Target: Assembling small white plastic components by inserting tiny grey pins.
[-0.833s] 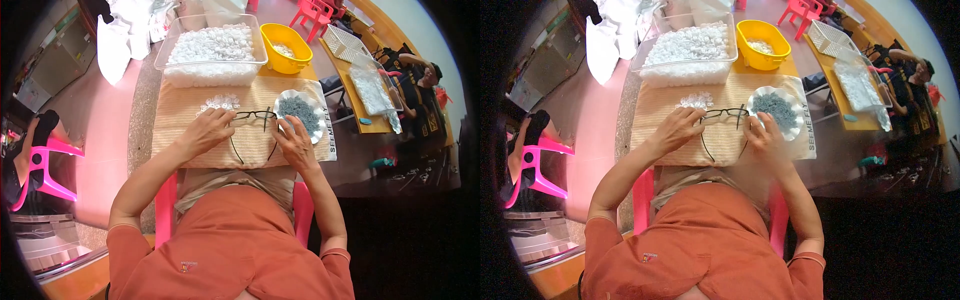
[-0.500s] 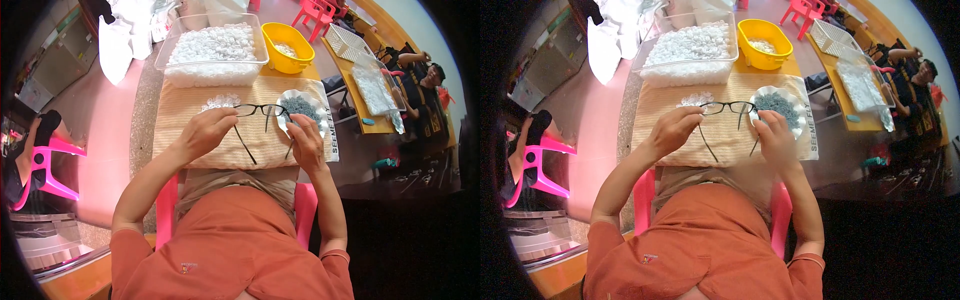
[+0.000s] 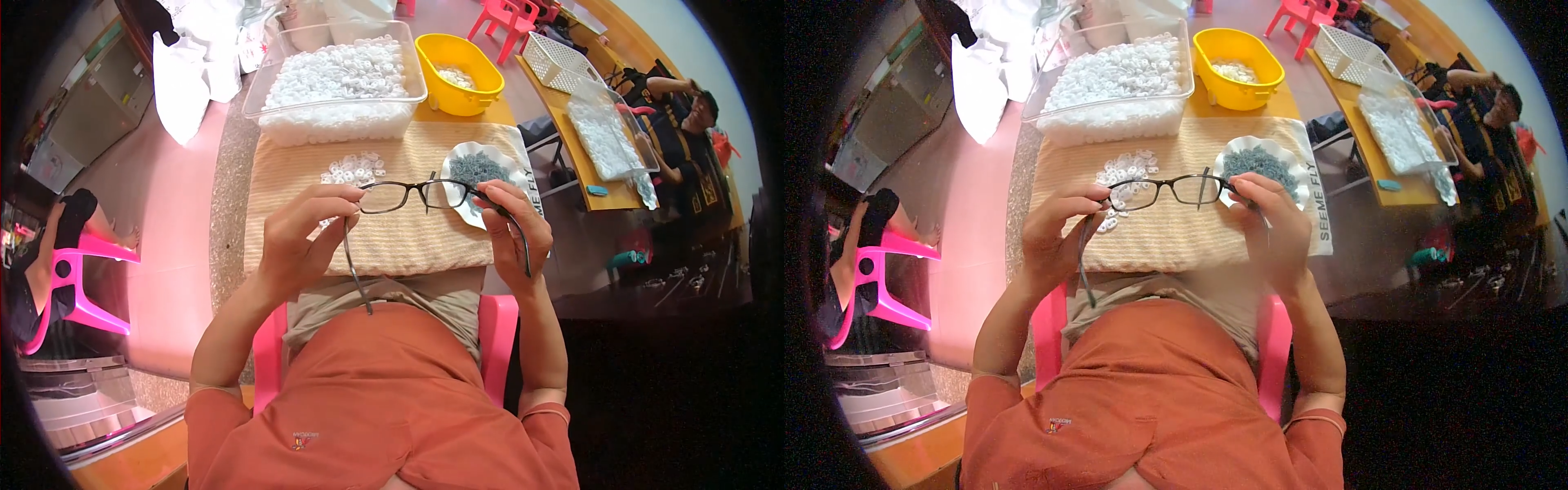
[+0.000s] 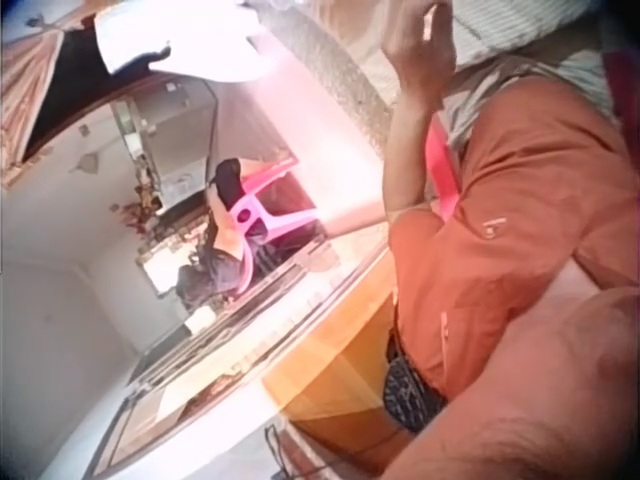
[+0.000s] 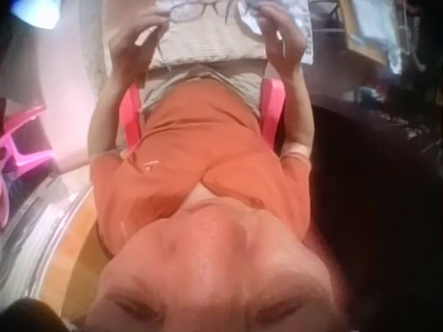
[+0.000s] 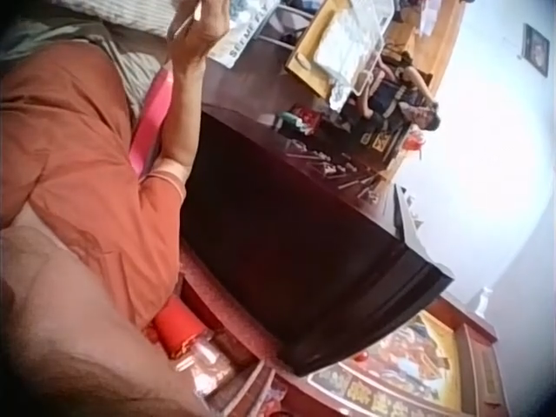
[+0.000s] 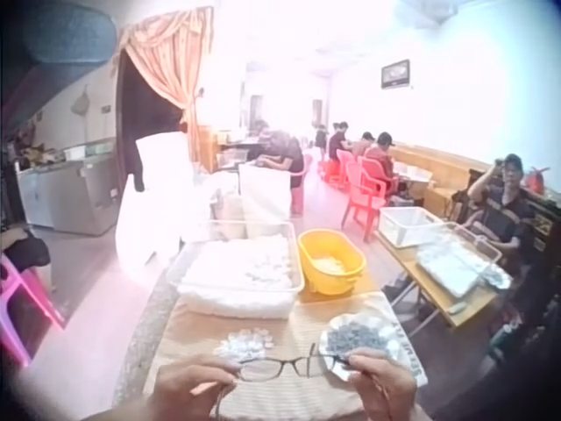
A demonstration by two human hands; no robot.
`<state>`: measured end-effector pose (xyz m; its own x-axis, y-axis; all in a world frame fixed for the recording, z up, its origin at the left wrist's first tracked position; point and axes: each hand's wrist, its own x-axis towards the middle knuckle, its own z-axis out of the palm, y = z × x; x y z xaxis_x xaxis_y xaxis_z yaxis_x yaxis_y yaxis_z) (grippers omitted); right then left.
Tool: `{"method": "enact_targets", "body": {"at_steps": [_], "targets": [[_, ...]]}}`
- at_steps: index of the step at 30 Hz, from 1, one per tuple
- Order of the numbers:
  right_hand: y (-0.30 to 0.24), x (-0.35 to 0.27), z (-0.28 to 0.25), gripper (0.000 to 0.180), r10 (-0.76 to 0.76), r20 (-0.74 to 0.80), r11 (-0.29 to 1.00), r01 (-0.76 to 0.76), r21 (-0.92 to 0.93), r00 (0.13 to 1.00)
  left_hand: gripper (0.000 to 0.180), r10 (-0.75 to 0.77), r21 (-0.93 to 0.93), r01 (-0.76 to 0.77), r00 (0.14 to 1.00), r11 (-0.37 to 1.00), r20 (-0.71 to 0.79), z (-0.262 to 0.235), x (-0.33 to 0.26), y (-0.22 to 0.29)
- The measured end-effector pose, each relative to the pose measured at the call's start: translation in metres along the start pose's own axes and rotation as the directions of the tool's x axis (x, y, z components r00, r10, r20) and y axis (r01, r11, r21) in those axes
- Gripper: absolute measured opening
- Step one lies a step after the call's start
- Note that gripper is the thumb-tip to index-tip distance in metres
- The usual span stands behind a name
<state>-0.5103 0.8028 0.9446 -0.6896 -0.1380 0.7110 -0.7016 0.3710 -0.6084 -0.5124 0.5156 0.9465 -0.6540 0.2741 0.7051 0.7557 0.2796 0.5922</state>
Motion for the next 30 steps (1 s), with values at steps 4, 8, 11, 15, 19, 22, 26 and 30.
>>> {"method": "enact_targets", "body": {"at_steps": [4, 8, 11, 15, 19, 22, 26, 30], "targets": [[-0.016, 0.006, -0.005, 0.027, 0.0, 0.044, 0.998, 0.002, -0.057, 0.999, 0.025, -0.122, -0.203, 0.109, 0.991, 0.973, -0.052, -0.003, -0.002, 0.015], [-0.028, 0.005, -0.008, 0.021, 0.06, 0.066, 0.998, -0.06, -0.001, 0.996, 0.023, -0.176, -0.373, 0.153, 0.984, 0.915, -0.027, -0.014, 0.002, 0.031], [-0.048, 0.008, -0.01, 0.026, 0.084, 0.029, 0.993, -0.086, 0.082, 0.996, 0.025, -0.166, -0.453, 0.14, 0.986, 0.88, -0.017, -0.022, 0.004, 0.049], [-0.078, 0.014, -0.014, 0.027, 0.072, -0.003, 0.973, -0.069, 0.218, 0.997, 0.034, -0.132, -0.415, 0.11, 0.991, 0.903, -0.026, -0.039, 0.002, 0.071], [-0.093, 0.008, -0.02, 0.024, -0.094, -0.022, 0.965, 0.096, 0.244, 0.995, 0.029, -0.119, -0.539, 0.054, 0.989, 0.841, -0.087, -0.047, -0.003, 0.098], [-0.107, 0.008, -0.024, 0.037, -0.184, 0.022, 0.962, 0.175, 0.21, 0.983, 0.031, -0.059, -0.559, 0.01, 0.996, 0.829, -0.071, -0.055, -0.007, 0.109], [-0.107, 0.009, -0.025, 0.039, -0.346, -0.049, 0.877, 0.341, 0.339, 0.937, 0.015, -0.015, -0.615, -0.032, 0.997, 0.788, -0.072, -0.056, -0.005, 0.117], [-0.117, 0.012, -0.026, 0.039, -0.372, -0.054, 0.848, 0.363, 0.386, 0.927, 0.037, 0.203, -0.776, -0.156, 0.978, 0.612, -0.036, -0.069, -0.005, 0.112]]}}
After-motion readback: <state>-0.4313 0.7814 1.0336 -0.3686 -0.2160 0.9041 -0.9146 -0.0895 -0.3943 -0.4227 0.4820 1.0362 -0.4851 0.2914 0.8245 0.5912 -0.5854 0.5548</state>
